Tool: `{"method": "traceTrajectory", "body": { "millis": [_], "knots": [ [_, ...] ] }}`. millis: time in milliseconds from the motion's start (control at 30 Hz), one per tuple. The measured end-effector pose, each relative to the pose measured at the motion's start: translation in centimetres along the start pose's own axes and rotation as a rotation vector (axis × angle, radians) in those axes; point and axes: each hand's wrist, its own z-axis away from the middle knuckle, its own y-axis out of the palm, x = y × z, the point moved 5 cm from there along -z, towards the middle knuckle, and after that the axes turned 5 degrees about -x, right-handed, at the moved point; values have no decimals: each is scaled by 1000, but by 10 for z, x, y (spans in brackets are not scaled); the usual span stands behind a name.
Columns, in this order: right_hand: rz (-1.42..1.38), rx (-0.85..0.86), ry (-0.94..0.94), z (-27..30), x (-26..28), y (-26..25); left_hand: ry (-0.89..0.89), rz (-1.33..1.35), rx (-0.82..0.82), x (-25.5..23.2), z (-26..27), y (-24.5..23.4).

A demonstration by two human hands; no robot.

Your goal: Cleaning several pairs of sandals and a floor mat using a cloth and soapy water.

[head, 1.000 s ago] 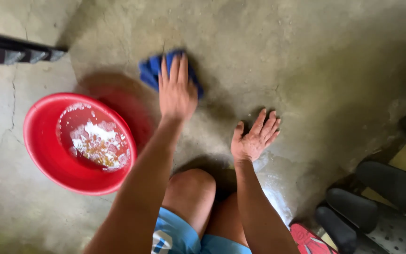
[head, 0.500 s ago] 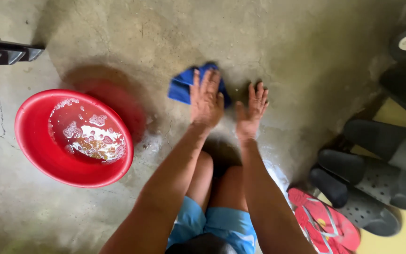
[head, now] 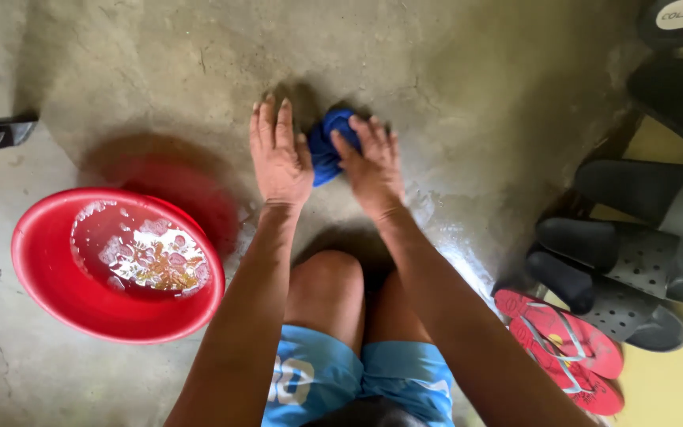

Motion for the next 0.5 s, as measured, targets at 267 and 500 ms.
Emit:
{"method": "traceTrajectory", "body": {
  "millis": [267, 500],
  "knots": [
    [-60, -311, 161, -79, -25, -33, 93, 21, 67, 10, -7, 26],
    [-55, -297, 9, 64, -54, -37, 25, -241, 227, 5, -13, 41]
  ]
}}
